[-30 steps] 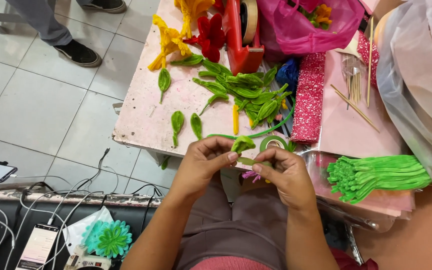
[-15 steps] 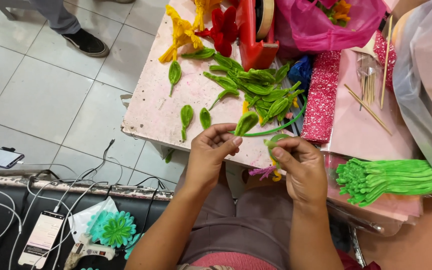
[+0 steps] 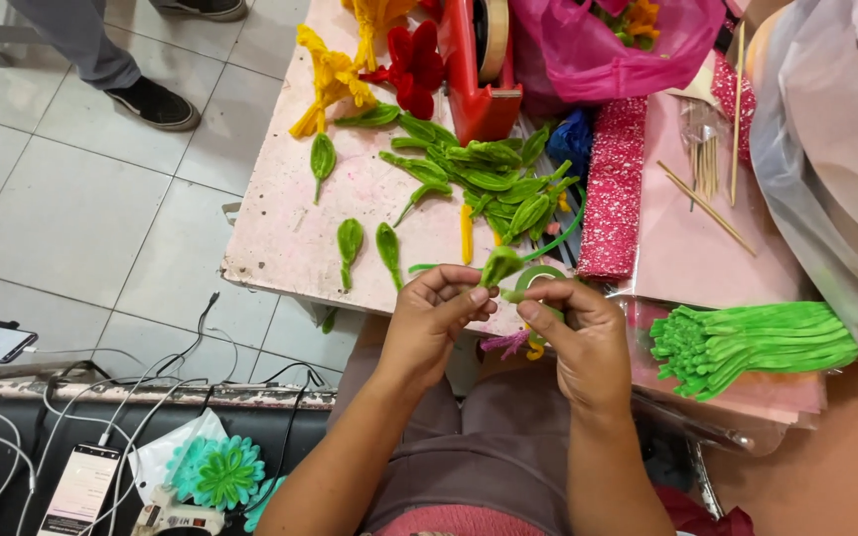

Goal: The person sits at a table and assembles artificial flowers by wrapping green tape around the stems of green leaves and attaching them to a central pink and yellow flower piece. They handle multiple leaves and a roll of tape, occasionally picking up wooden sticks from the table.

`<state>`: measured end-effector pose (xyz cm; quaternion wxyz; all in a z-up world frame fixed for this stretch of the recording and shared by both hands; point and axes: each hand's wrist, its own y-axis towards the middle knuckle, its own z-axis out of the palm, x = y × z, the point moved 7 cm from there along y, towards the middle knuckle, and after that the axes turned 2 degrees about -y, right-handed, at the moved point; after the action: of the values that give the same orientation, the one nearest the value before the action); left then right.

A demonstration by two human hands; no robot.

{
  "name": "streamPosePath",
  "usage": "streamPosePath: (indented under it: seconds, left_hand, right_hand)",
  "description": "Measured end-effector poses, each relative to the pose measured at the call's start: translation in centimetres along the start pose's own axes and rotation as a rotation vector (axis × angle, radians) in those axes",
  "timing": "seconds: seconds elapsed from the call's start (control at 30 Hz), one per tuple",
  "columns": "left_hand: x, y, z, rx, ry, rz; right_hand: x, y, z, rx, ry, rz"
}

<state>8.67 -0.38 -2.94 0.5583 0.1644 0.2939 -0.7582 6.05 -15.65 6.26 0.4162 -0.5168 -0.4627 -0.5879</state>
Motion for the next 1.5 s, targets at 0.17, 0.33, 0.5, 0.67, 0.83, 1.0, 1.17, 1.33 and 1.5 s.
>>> streamPosePath:
  seconds: [0.17, 0.33, 0.5, 0.67, 0.83, 1.0, 1.17, 1.33, 1.5]
  left_hand:
    - [0.6, -0.1, 0.9, 0.035, -0.072, -0.046]
    - [1.4, 0.1, 0.6, 0.041, -0.112, -0.076]
    - [2.7, 0.4, -0.4, 0.038, -0.199, -0.104]
    - [2.2, 1.0, -2.3, -0.004, -0.2, -0.106]
    - [1.5, 0.0, -3.0, -0.058, -0.123, -0.114]
    - [2.5, -0.9, -3.3, -0.066, -0.103, -0.077]
    - [2.8, -1.2, -3.0, -0.106, -0.066, -0.058]
    - [2.3, -1.9, -1.4, -0.162, -0.04, -0.038]
    - [3.0, -2.2, -1.5, -0.207, 0.052, 0.007]
  right_hand:
    - [1.8, -0.4, 0.7, 0.01, -0.005, 0.003]
    - [1.7, -0.3, 0.4, 0.012, -0.004, 0.019]
    - [1.5, -0.4, 0.2, 0.049, -0.035, -0.008]
    - [-0.1, -0.1, -0.6, 0.118, -0.093, -0.057]
    - [-0.2, -0.2, -0.8, 0.166, -0.128, -0.068]
    - [0.2, -0.8, 0.0, 0.238, -0.129, -0.06]
    - [0.6, -1.1, 0.2, 0.232, -0.13, -0.027]
    - [-0.1, -1.2, 0.5, 0.188, -0.08, 0.062]
    - [-0.4, -1.1, 0.4, 0.125, -0.071, 0.132]
